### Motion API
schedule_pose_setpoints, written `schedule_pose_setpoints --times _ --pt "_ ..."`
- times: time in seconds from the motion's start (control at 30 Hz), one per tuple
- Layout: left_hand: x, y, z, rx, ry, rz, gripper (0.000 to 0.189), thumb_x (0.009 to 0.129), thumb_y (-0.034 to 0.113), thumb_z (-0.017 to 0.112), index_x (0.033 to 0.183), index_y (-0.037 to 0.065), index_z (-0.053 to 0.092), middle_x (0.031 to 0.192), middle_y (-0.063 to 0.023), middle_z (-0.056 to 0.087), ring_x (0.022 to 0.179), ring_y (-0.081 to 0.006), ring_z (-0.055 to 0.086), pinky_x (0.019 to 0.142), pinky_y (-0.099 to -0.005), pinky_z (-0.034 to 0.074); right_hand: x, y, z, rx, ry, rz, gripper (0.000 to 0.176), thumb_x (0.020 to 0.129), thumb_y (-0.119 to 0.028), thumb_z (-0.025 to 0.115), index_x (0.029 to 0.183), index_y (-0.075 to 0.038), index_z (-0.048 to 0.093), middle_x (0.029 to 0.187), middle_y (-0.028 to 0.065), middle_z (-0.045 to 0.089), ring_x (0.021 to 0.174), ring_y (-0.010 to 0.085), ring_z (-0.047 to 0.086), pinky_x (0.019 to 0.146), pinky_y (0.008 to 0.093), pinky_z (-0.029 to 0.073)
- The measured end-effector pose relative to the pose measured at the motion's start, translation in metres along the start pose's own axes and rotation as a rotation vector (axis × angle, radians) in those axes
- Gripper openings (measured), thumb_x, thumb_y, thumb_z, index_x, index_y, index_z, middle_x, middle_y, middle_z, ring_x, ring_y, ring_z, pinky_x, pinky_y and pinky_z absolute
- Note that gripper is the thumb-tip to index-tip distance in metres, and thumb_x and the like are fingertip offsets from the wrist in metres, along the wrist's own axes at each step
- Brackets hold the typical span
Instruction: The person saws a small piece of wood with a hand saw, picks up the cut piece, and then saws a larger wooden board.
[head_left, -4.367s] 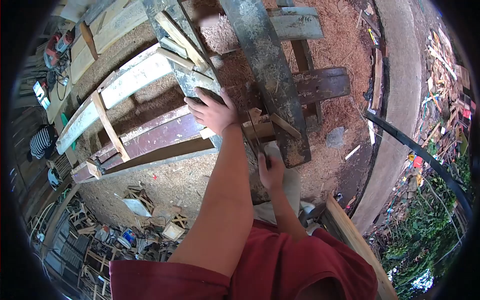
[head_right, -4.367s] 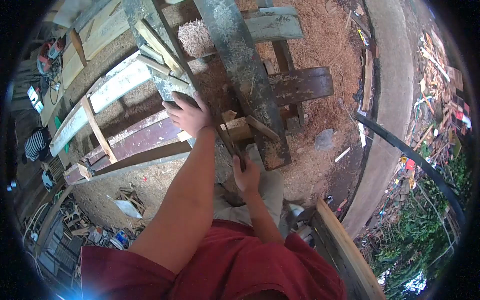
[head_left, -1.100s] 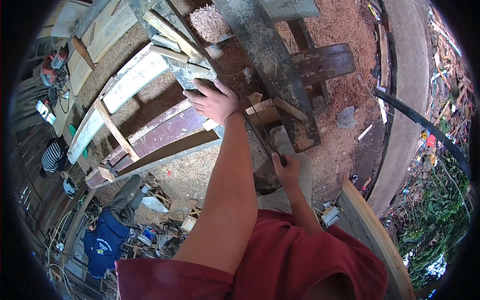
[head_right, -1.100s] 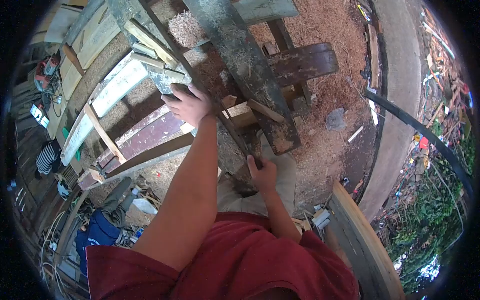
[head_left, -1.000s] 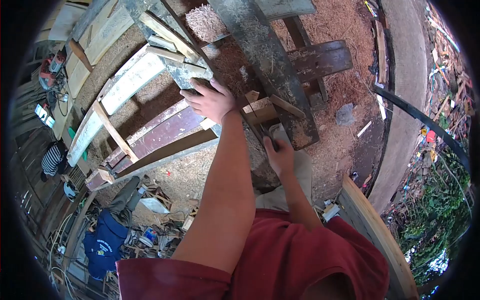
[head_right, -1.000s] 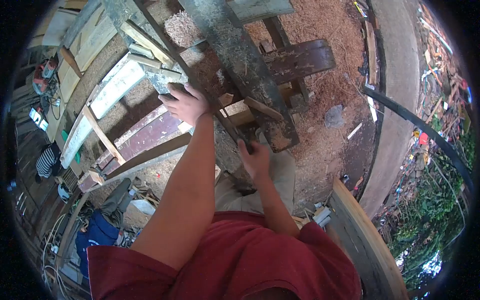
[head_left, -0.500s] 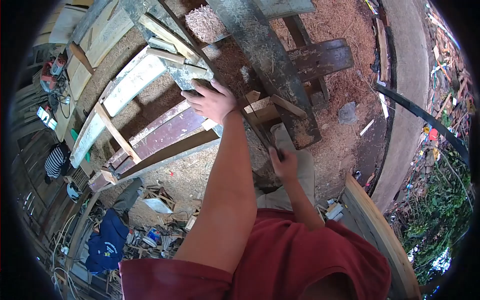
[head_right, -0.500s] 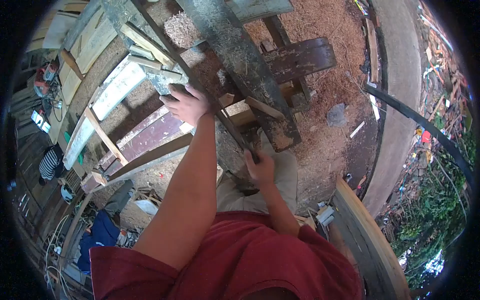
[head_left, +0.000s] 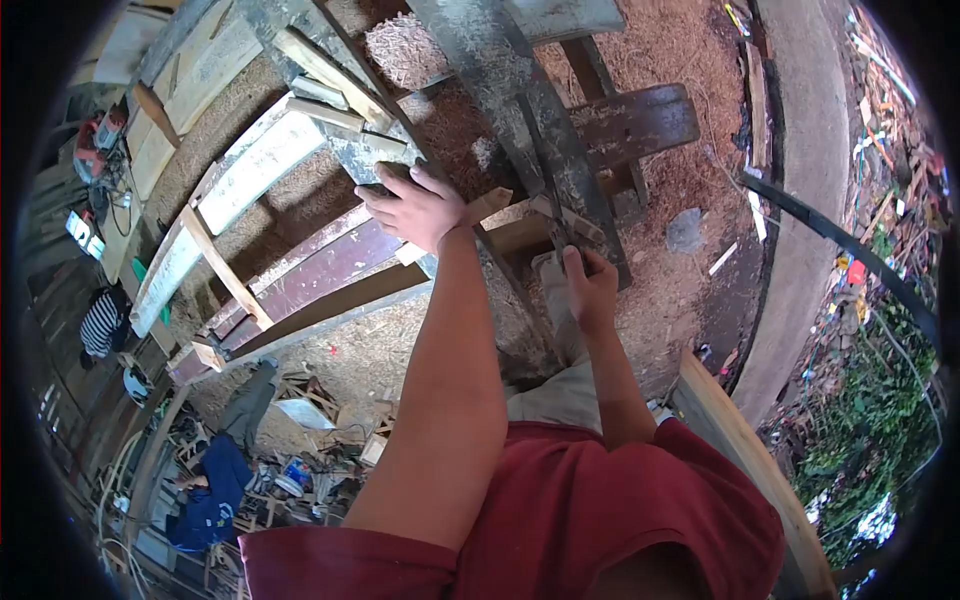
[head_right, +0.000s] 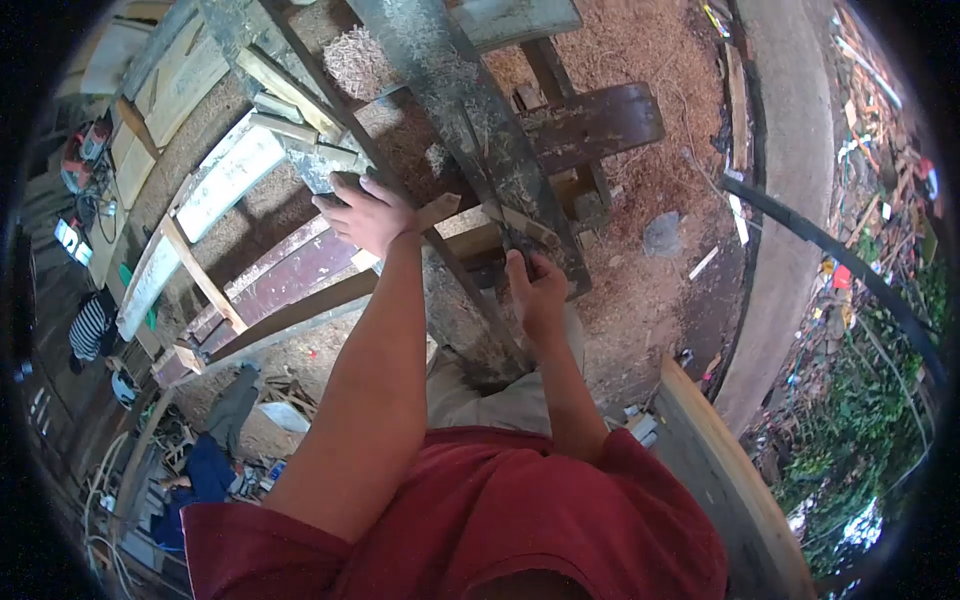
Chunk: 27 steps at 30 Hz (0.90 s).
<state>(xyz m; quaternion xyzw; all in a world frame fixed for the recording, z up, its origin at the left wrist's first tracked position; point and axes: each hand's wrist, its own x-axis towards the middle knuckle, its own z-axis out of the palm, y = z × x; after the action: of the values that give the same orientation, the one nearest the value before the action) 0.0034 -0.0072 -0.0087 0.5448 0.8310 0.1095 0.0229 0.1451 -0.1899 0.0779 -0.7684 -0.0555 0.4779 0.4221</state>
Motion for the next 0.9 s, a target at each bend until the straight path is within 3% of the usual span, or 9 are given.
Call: schedule_pose_setpoints --times 0.17,0.27,0.37,0.67,0.77,0.9 --pt "0.001 -0.001 -0.001 0.006 -0.001 -0.009 0.060 0.107 0.037 0.051 0.161 0.011 0.040 0.165 -0.0346 0.029 0.148 -0.0511 0.036 0.117 -0.0629 0.033 0.017 -0.005 0.022 -0.036 -0.053 -0.054 0.033 0.105 -0.027 0.071 0.083 -0.003 0.065 0.073 -0.0074 0.055 0.067 0.0031 0.046 0.058 0.0266 0.035" --pt "0.001 -0.001 -0.002 -0.011 -0.008 -0.027 0.061 0.107 0.037 0.051 0.161 0.011 0.040 0.165 -0.0343 0.029 0.148 -0.0512 0.036 0.117 -0.0632 0.032 0.018 0.009 0.025 0.120 -0.106 -0.019 0.034 0.106 -0.027 0.070 0.082 -0.004 0.064 0.072 -0.0081 0.053 0.066 0.0023 0.044 0.057 0.0269 0.032" --pt "0.002 0.003 -0.009 -0.024 -0.032 -0.048 0.059 0.108 0.036 0.051 0.160 0.011 0.041 0.166 -0.0330 0.029 0.149 -0.0503 0.036 0.118 -0.0633 0.032 0.006 0.002 0.020 0.028 -0.090 -0.050 0.037 0.109 -0.023 0.064 0.076 -0.009 0.056 0.066 -0.0076 0.047 0.059 0.0027 0.039 0.054 0.0266 0.028" --pt "-0.001 0.001 -0.004 -0.058 0.074 -0.056 0.053 0.110 0.042 0.044 0.154 0.013 0.048 0.161 -0.0331 0.037 0.145 -0.0496 0.041 0.118 -0.0608 0.034 0.002 0.043 -0.023 0.039 -0.141 -0.137 0.033 0.109 -0.023 0.063 0.080 -0.007 0.060 0.066 -0.0058 0.047 0.058 0.0042 0.040 0.053 0.0267 0.029" --pt "-0.001 0.001 -0.010 -0.125 0.056 -0.071 0.058 0.109 0.039 0.046 0.157 0.007 0.042 0.163 -0.0332 0.034 0.147 -0.0493 0.038 0.120 -0.0603 0.031 -0.001 0.048 -0.040 0.018 -0.186 -0.130 0.031 0.104 -0.022 0.072 0.080 -0.005 0.063 0.072 -0.0078 0.055 0.065 0.0026 0.045 0.055 0.0262 0.034" --pt "-0.005 -0.004 -0.010 -0.347 0.251 -0.041 0.058 0.109 0.036 0.043 0.155 0.000 0.040 0.162 -0.0344 0.032 0.149 -0.0501 0.034 0.123 -0.0603 0.026 -0.001 0.049 -0.063 -0.131 -0.297 -0.194 0.035 0.106 -0.019 0.067 0.076 -0.005 0.056 0.071 -0.0074 0.052 0.064 0.0036 0.044 0.055 0.0276 0.033"
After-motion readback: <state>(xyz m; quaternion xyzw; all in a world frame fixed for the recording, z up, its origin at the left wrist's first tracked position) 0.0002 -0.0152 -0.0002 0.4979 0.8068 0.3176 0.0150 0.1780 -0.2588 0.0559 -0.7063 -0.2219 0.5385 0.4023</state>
